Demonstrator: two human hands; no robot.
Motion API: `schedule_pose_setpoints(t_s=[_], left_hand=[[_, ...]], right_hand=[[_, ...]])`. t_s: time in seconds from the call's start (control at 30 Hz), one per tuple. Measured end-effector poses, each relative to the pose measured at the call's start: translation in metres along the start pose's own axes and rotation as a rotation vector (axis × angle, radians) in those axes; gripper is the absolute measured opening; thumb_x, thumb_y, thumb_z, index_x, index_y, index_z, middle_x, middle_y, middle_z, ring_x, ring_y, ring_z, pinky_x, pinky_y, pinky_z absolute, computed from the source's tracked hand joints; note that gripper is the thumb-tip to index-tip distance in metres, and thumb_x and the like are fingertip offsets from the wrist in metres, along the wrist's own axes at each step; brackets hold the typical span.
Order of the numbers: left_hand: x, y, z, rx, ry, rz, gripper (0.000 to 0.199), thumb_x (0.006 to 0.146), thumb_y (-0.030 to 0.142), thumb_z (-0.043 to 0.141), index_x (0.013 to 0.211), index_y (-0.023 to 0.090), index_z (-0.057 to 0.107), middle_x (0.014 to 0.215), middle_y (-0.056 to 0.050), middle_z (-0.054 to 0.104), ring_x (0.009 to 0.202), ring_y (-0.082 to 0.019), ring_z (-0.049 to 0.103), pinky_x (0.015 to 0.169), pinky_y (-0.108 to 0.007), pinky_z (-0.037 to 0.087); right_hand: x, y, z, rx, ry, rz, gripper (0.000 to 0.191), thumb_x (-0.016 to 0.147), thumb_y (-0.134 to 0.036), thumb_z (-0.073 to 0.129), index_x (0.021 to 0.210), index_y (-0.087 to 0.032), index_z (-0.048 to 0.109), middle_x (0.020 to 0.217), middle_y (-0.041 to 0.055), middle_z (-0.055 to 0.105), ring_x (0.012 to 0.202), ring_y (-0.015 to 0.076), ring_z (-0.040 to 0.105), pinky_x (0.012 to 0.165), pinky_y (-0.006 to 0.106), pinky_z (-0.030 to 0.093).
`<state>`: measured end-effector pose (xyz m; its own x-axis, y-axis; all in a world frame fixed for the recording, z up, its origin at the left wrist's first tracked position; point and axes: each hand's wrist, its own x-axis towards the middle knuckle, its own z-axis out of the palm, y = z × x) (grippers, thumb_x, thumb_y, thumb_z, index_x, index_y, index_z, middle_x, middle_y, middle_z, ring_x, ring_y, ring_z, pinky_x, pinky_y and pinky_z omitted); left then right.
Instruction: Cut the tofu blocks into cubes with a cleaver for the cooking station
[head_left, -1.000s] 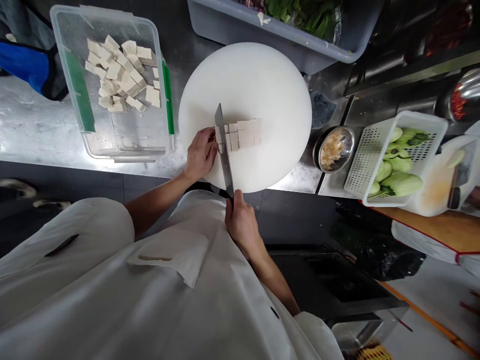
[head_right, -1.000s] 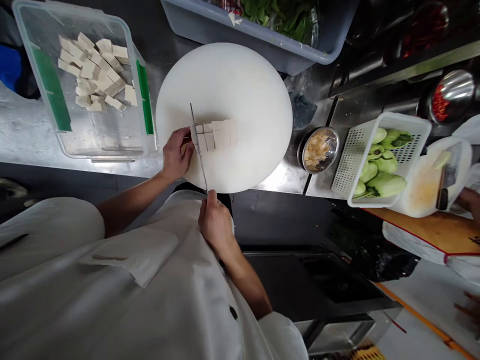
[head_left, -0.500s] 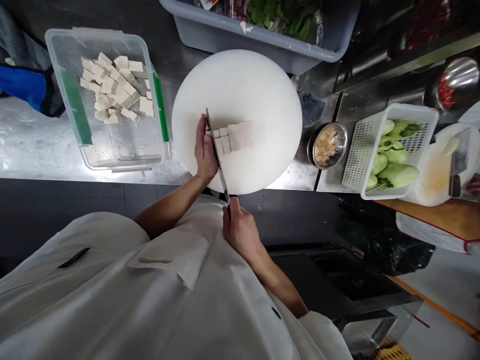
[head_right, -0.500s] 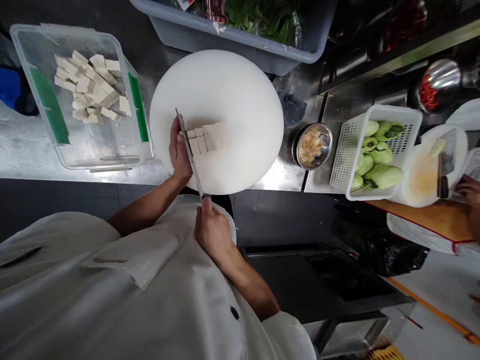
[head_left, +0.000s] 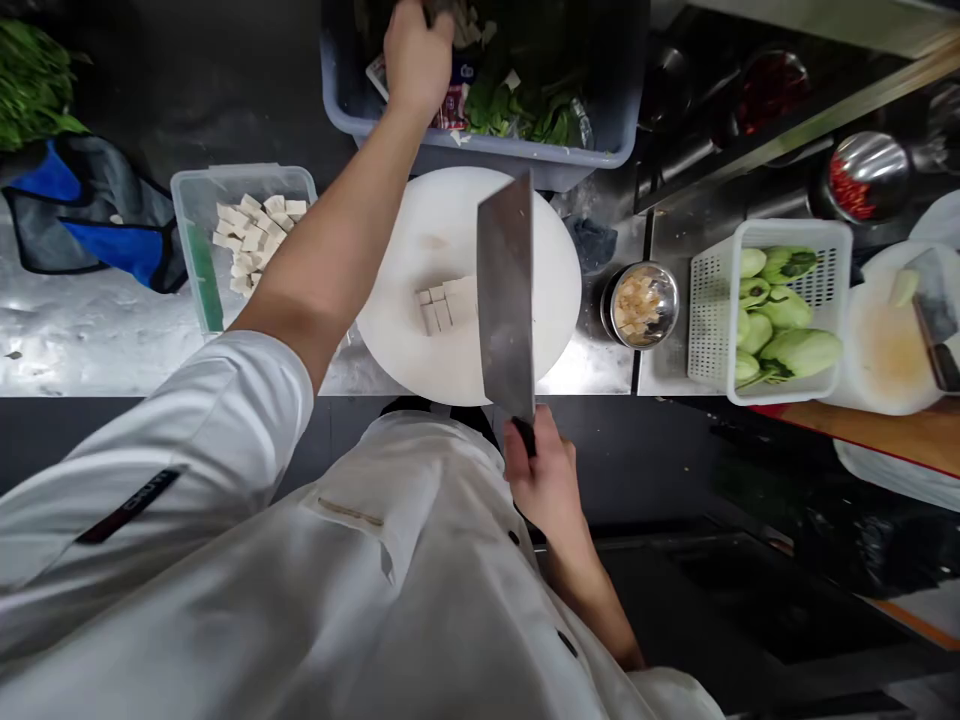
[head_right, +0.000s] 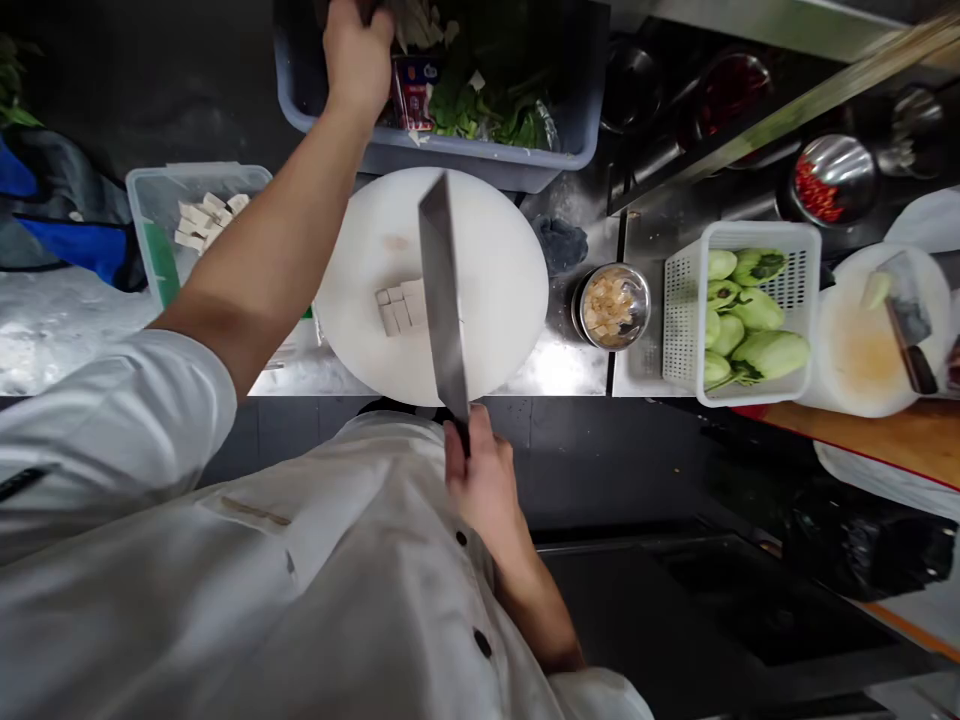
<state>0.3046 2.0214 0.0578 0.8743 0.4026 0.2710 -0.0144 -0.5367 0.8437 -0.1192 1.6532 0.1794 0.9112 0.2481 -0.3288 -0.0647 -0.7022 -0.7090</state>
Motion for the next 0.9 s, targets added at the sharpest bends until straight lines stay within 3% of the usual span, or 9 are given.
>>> schedule_pose_setpoints(t_s=[0.03,0.07,0.13,0.23,0.3,0.5,0.73,0.83,0.9], left_hand=[[-0.016,0.003,-0.009,0.111,0.009,-0.035,0.025,0.103,0.019,0.049,0.119,0.009,0.066,0.12,-0.004,0.072,0.117,-0.014,0.061,0.109,-0.031,0.041],[-0.043,0.006,-0.021,0.164,-0.049,0.033,0.024,0.102,0.016,0.048,0.111,0.009,0.07,0.109,-0.004,0.073,0.104,-0.013,0.063,0.101,-0.03,0.046],[-0.111,0.007,-0.045,0.169,-0.345,0.232,0.022,0.096,0.016,0.053,0.103,0.011,0.073,0.097,-0.003,0.072,0.09,-0.013,0.064,0.092,-0.029,0.05],[-0.189,-0.003,-0.068,0.271,-0.671,0.376,0.033,0.08,0.013,0.065,0.112,0.016,0.073,0.117,-0.007,0.068,0.111,-0.023,0.062,0.105,-0.039,0.049],[-0.209,-0.01,-0.067,0.382,-0.751,0.436,0.039,0.078,0.015,0.066,0.116,0.018,0.072,0.122,-0.009,0.065,0.119,-0.028,0.058,0.11,-0.044,0.045],[-0.203,-0.005,-0.04,0.689,-0.769,0.412,0.03,0.086,0.013,0.053,0.11,0.014,0.072,0.103,-0.013,0.063,0.102,-0.027,0.062,0.098,-0.04,0.048],[-0.212,0.023,-0.033,0.859,-0.79,0.379,0.035,0.087,0.007,0.049,0.113,0.009,0.072,0.111,-0.019,0.066,0.107,-0.031,0.063,0.091,-0.04,0.048],[-0.179,0.037,-0.029,0.744,-0.818,0.222,0.026,0.081,0.007,0.059,0.101,0.013,0.075,0.101,-0.012,0.07,0.096,-0.026,0.065,0.088,-0.037,0.049],[-0.135,0.045,-0.03,0.588,-0.704,0.107,0.026,0.08,0.004,0.062,0.1,0.014,0.073,0.096,-0.006,0.072,0.088,-0.019,0.063,0.085,-0.034,0.049]], right_hand=[[-0.003,0.013,-0.003,0.089,-0.011,0.047,0.019,0.1,-0.044,0.052,0.101,-0.025,0.049,0.058,-0.0046,0.057,0.047,0.0163,0.056,0.048,0.026,0.038],[-0.005,0.028,-0.005,0.192,-0.025,0.089,0.021,0.1,-0.045,0.054,0.099,-0.025,0.049,0.057,-0.0059,0.056,0.044,0.0149,0.054,0.047,0.025,0.04],[-0.008,0.059,-0.005,0.399,-0.05,0.143,0.025,0.099,-0.049,0.056,0.093,-0.026,0.048,0.057,-0.0075,0.054,0.04,0.0122,0.052,0.044,0.025,0.042],[-0.004,0.103,0.0,0.611,-0.061,0.185,0.033,0.096,-0.054,0.061,0.087,-0.025,0.046,0.058,-0.0085,0.054,0.036,0.01,0.05,0.039,0.024,0.04],[0.002,0.127,0.007,0.699,-0.067,0.214,0.036,0.092,-0.056,0.064,0.086,-0.026,0.045,0.058,-0.0093,0.054,0.034,0.0097,0.048,0.035,0.023,0.037],[0.024,0.169,0.035,0.928,-0.131,0.228,0.035,0.091,-0.052,0.068,0.089,-0.026,0.045,0.058,-0.0112,0.054,0.033,0.0094,0.047,0.033,0.023,0.038],[0.034,0.174,0.054,1.042,-0.138,0.22,0.037,0.091,-0.052,0.069,0.089,-0.027,0.042,0.059,-0.0117,0.054,0.033,0.0091,0.047,0.031,0.022,0.037],[0.035,0.174,0.055,1.064,-0.146,0.209,0.035,0.091,-0.051,0.067,0.089,-0.027,0.042,0.059,-0.0118,0.055,0.032,0.009,0.047,0.031,0.022,0.037],[0.035,0.174,0.055,1.065,-0.143,0.211,0.035,0.091,-0.051,0.067,0.089,-0.027,0.042,0.058,-0.0121,0.055,0.032,0.009,0.047,0.031,0.022,0.037]])
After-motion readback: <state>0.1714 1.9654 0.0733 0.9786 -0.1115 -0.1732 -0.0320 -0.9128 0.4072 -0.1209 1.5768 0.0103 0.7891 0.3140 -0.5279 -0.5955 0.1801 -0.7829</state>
